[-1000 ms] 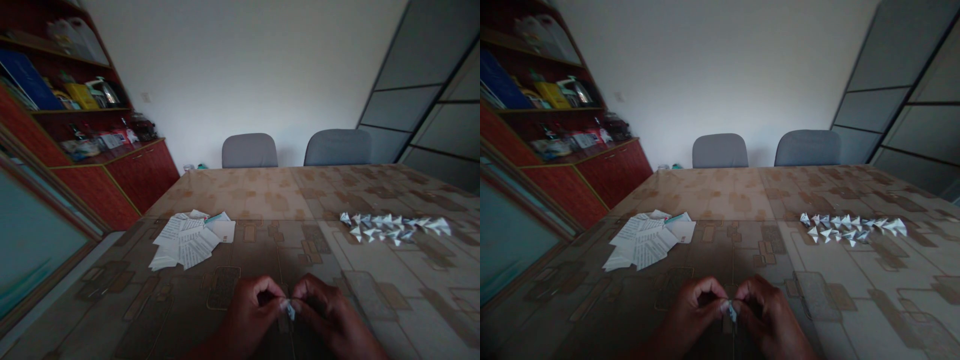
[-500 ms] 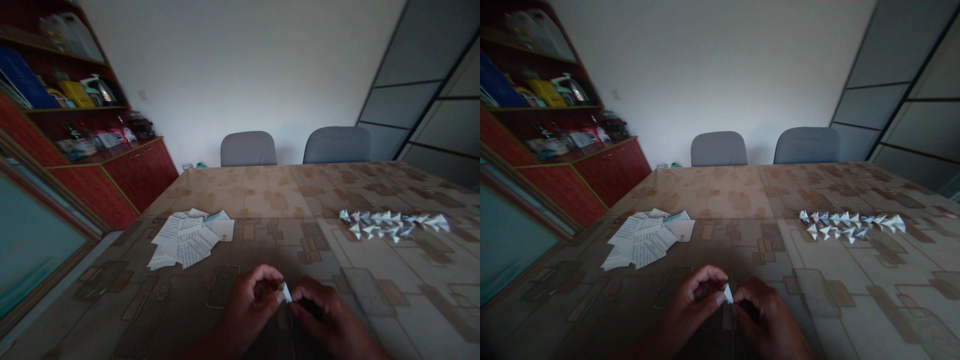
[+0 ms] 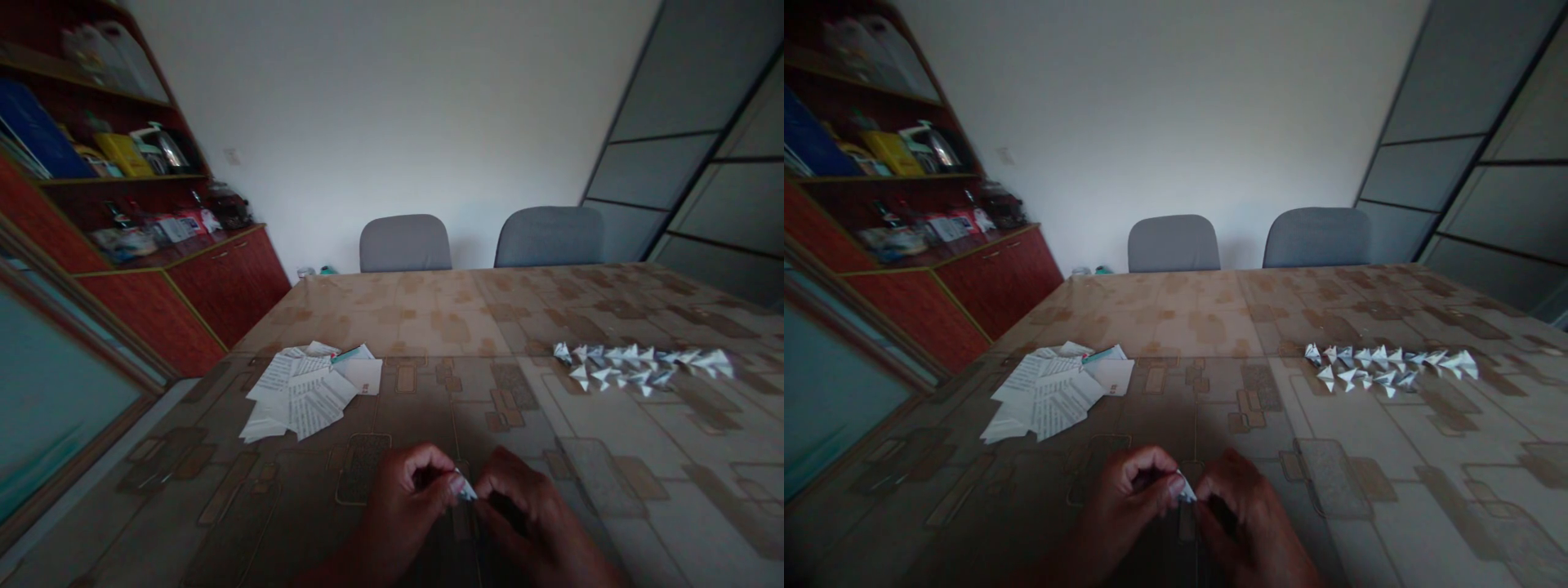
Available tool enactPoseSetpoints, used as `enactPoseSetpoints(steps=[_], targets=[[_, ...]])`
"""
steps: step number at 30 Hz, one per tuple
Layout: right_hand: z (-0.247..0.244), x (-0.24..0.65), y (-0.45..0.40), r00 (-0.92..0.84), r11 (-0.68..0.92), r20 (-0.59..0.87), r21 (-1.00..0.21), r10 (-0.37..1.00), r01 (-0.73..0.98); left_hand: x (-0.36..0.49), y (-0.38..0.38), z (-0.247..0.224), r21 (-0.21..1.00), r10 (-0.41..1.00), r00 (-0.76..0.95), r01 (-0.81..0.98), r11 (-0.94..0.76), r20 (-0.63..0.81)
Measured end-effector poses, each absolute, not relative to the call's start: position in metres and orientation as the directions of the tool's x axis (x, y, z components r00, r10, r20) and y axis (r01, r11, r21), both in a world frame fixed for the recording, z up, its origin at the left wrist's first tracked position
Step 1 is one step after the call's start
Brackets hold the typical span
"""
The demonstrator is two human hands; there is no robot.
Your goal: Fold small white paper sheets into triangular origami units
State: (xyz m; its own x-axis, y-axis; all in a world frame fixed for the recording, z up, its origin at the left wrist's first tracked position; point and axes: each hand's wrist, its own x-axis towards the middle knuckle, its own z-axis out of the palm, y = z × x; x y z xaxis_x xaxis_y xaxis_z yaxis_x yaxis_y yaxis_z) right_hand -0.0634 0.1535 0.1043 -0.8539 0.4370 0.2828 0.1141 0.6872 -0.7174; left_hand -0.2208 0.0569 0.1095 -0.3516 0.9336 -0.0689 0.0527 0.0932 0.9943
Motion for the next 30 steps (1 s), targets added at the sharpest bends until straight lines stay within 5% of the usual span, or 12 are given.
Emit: enactPoseSetpoints(steps=[7,19,30], targets=[[0.104,-0.061,0.159,-0.825,0.799,0.368,-0.581,0.428,0.155,-0.226,0.058,0.098,0.995,0.931,-0.364,-0.103,0.0,-0.038],[0.106,-0.064,0.155,-0.785,0.794,0.475,-0.607,0.397,0.035,-0.222,0.056,0.104,0.935,0.922,-0.33,-0.347,0.079,-0.201],[0.108,-0.065,0.153,-0.793,0.7,0.41,-0.714,0.45,0.028,-0.224,0.055,0.085,0.914,0.973,-0.231,-0.394,-0.091,-0.002]])
